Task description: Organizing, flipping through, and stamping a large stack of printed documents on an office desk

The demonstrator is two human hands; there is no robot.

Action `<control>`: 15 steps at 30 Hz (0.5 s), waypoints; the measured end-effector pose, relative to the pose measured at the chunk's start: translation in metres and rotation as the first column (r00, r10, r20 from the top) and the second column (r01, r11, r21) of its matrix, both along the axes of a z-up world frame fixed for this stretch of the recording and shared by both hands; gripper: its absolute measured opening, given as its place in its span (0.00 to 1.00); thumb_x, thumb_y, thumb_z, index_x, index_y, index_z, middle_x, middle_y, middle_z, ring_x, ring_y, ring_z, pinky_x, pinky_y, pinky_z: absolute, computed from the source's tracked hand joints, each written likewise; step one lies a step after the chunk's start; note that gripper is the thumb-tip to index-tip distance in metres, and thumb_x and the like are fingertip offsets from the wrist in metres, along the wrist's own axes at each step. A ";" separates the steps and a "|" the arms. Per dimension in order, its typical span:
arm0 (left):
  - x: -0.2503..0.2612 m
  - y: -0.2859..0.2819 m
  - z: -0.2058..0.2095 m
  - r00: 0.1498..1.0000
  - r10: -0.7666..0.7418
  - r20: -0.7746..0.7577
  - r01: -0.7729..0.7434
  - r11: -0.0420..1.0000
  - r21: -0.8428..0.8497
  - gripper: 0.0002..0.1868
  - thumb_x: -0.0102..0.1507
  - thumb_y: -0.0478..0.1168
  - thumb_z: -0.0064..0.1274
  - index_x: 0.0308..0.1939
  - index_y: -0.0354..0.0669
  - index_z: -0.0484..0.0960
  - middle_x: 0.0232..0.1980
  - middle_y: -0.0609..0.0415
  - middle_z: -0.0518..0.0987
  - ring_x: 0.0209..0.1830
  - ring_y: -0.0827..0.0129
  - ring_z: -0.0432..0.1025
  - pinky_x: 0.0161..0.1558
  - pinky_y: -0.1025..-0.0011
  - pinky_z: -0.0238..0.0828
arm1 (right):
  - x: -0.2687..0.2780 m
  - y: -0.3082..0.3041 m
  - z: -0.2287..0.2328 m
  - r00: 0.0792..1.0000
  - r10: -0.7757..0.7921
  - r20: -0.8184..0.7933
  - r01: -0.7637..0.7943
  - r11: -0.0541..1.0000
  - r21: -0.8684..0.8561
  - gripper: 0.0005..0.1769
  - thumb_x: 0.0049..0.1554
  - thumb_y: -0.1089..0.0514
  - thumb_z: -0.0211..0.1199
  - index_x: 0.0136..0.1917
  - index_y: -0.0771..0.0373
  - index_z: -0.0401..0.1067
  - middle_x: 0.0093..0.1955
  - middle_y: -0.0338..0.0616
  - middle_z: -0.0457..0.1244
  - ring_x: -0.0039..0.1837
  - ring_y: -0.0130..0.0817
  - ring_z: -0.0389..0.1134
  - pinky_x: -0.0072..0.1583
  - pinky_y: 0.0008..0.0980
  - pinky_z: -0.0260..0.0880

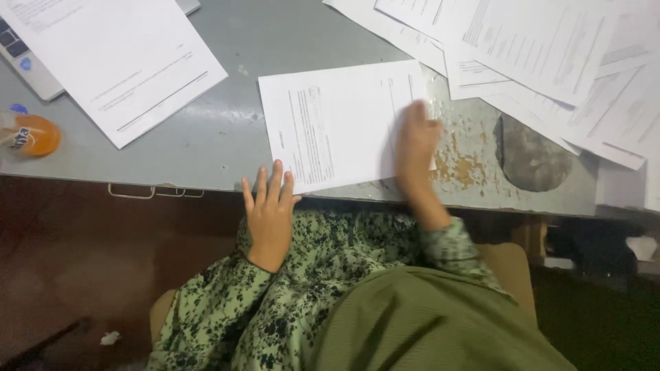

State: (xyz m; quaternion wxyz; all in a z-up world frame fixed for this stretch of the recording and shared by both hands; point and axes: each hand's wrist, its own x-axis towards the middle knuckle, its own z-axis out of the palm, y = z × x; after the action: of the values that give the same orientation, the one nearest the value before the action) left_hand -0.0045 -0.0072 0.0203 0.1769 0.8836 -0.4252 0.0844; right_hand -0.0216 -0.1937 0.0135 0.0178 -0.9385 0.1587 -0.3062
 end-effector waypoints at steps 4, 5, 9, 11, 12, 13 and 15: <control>0.001 0.000 0.001 1.000 -0.016 0.007 0.016 0.998 -0.064 0.25 0.64 0.48 0.59 0.64 0.44 0.80 0.75 0.48 0.70 0.73 0.47 0.64 0.75 0.37 0.43 | 0.008 0.005 0.001 0.999 0.039 0.030 -0.039 0.999 -0.004 0.24 0.56 0.67 0.58 0.66 0.66 0.73 0.66 0.58 0.66 0.51 0.49 0.68 0.47 0.38 0.70; 0.002 -0.001 0.005 1.000 -0.010 0.006 0.011 0.997 -0.072 0.26 0.63 0.47 0.59 0.64 0.44 0.80 0.75 0.48 0.70 0.74 0.47 0.63 0.75 0.36 0.43 | 0.010 0.004 0.000 0.998 0.053 0.033 -0.053 0.999 0.010 0.23 0.57 0.67 0.57 0.66 0.65 0.73 0.66 0.58 0.66 0.51 0.49 0.68 0.47 0.37 0.70; -0.001 0.002 0.013 1.000 0.004 0.009 -0.004 0.999 -0.049 0.26 0.64 0.49 0.59 0.65 0.46 0.80 0.75 0.49 0.71 0.74 0.48 0.64 0.74 0.37 0.45 | 0.009 -0.001 -0.010 0.999 0.025 0.024 -0.026 0.999 0.028 0.26 0.55 0.66 0.57 0.67 0.65 0.72 0.68 0.56 0.65 0.51 0.49 0.67 0.44 0.38 0.70; 0.003 0.000 0.017 1.000 -0.003 -0.021 0.002 0.999 -0.047 0.26 0.65 0.49 0.57 0.65 0.46 0.80 0.75 0.51 0.71 0.75 0.49 0.64 0.75 0.37 0.44 | -0.008 -0.037 -0.010 0.998 -0.058 0.007 0.058 0.998 -0.014 0.24 0.56 0.66 0.58 0.66 0.65 0.72 0.67 0.56 0.65 0.51 0.49 0.68 0.45 0.39 0.69; -0.005 0.005 0.018 0.997 0.013 -0.072 -0.016 0.999 -0.034 0.25 0.66 0.50 0.56 0.65 0.47 0.79 0.75 0.52 0.71 0.75 0.51 0.63 0.75 0.37 0.42 | -0.024 -0.049 -0.012 0.992 -0.120 -0.029 0.118 0.992 -0.049 0.22 0.56 0.66 0.59 0.64 0.64 0.73 0.65 0.56 0.65 0.51 0.48 0.68 0.46 0.39 0.69; -0.001 0.001 0.012 0.996 0.021 -0.083 -0.023 0.999 -0.028 0.25 0.66 0.50 0.56 0.65 0.47 0.79 0.75 0.52 0.71 0.75 0.51 0.63 0.75 0.37 0.42 | -0.045 -0.080 -0.011 0.993 -0.113 -0.041 0.111 0.993 -0.044 0.22 0.56 0.66 0.59 0.64 0.64 0.73 0.65 0.56 0.65 0.51 0.48 0.68 0.46 0.39 0.69; -0.001 0.006 0.003 1.000 -0.001 -0.003 0.001 1.000 0.014 0.27 0.64 0.48 0.59 0.67 0.48 0.78 0.78 0.53 0.68 0.76 0.48 0.61 0.73 0.37 0.47 | -0.093 -0.132 -0.011 0.943 -0.302 -0.142 0.280 0.947 -0.155 0.17 0.57 0.67 0.62 0.60 0.64 0.74 0.62 0.54 0.66 0.50 0.48 0.70 0.49 0.40 0.67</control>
State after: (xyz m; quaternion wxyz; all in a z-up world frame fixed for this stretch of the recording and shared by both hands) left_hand -0.0059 -0.0015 0.0229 0.1715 0.8848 -0.4259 0.0799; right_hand -0.1146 -0.3252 0.0029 -0.1030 -0.9257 0.2763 -0.2370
